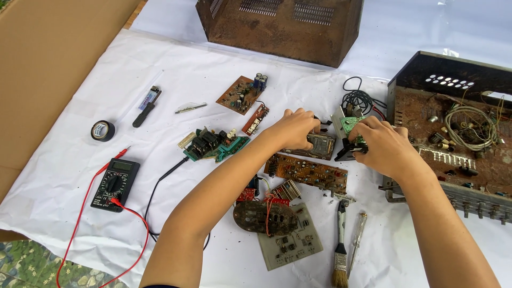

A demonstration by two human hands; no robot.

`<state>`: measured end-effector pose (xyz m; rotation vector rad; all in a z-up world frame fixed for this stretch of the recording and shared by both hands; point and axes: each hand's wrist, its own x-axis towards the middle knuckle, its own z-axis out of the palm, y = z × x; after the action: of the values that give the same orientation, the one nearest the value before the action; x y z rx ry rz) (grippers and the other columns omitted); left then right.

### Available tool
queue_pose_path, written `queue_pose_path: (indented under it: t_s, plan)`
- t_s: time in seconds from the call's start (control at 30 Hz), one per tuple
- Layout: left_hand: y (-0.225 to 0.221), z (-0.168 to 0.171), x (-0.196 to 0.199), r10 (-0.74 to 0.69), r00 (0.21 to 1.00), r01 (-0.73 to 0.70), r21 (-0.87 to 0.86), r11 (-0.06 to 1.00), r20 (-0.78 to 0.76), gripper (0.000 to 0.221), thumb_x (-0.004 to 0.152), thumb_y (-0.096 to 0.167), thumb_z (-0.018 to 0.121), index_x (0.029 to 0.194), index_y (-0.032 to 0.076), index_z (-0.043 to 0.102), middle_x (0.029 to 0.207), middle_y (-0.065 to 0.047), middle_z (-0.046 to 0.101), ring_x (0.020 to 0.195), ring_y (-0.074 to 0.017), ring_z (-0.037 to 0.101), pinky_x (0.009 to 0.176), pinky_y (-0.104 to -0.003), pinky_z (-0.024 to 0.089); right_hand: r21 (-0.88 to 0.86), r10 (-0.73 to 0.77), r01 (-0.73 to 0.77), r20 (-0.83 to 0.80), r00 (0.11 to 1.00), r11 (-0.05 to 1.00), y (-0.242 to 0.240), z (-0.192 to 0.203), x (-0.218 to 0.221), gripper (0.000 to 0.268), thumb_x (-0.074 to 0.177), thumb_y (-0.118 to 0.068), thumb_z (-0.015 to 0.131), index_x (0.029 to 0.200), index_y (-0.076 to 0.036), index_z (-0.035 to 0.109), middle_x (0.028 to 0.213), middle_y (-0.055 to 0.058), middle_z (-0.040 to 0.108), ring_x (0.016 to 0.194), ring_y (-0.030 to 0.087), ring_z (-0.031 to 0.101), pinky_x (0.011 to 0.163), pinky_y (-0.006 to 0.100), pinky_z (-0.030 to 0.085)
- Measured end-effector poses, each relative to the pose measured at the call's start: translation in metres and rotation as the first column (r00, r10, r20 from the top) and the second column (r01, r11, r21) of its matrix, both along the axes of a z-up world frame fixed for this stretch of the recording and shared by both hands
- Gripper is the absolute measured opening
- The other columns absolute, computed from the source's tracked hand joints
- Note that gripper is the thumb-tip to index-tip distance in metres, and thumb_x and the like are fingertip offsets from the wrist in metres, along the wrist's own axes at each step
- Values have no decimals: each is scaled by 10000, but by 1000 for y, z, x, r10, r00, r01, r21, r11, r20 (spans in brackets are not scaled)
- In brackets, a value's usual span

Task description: Reassembling various circuit boards and electronic components into a chassis, connecting wires and using a screwdriver.

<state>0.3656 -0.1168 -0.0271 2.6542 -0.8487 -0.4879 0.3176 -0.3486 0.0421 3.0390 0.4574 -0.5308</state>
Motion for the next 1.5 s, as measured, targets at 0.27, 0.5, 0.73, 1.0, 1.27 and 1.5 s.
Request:
queue_pose_path:
  t_s: [0.27, 0.5, 0.73, 1.0, 1.27, 1.5]
  plan:
    - [-1, 8, -7, -36, 999, 36, -5, 999, -1, 223, 845, 69, 742, 1040, 151, 672, 938, -27, 674, 943, -268, 608, 1004, -551, 323, 1, 17, -17, 30, 999, 1000, -3, -4, -2, 355, 885, -335, 734, 1216, -253, 637, 1442, 19, 506, 1340, 303, 513, 1077, 628, 366]
    - [29, 25, -36, -161, 946, 223, -205, 953, 280, 253, 870, 58, 667, 1110, 79, 592, 1100, -60, 684, 1063, -249, 591, 1185, -631, 220, -13, 25, -24, 34, 999, 1000, -3, -9, -2, 347, 890, -349, 731, 1214, -267, 638, 1450, 6, 497, 1341, 294, 493, 1069, 610, 359]
    - [76, 56, -95, -85, 399, 427, -103, 898, 913, 224, 902, -5, 719, 1084, 96, 634, 900, -35, 617, 980, -203, 598, 1152, -640, 392, -92, 94, -76, 203, 975, 993, -13, -52, 0, 484, 801, -311, 803, 1254, -235, 649, 1366, -8, 571, 1282, 319, 587, 1113, 655, 353]
    - [166, 98, -105, 495, 433, 45, -567, 822, 753, 156, 905, 18, 675, 997, 137, 636, 931, 9, 667, 886, -214, 630, 1146, -553, 260, -5, 103, -106, 250, 963, 994, -11, -35, -16, 740, 832, -367, 742, 1499, -295, 432, 1554, 13, 461, 1371, 368, 497, 1057, 670, 374]
    - [330, 9, -24, 944, 200, -753, -657, -24, -264, 196, 732, 227, 759, 903, 153, 699, 848, 32, 710, 767, -98, 642, 709, -266, 524, 350, 14, -163, 391, 920, 922, 32, 7, -110, 837, 783, -375, 712, 1537, -154, 423, 1617, 81, 438, 1440, 340, 432, 1117, 689, 300]
    - [326, 4, 35, 875, 464, -885, -123, 450, -140, 599, 797, 233, 702, 1345, 195, 464, 1220, -44, 722, 1133, -262, 607, 1057, -439, 306, 553, -467, 373, 32, 884, 745, 10, -41, -156, 967, 558, -209, 913, 1448, -44, 574, 1547, 86, 546, 1458, 286, 460, 1193, 532, 363]
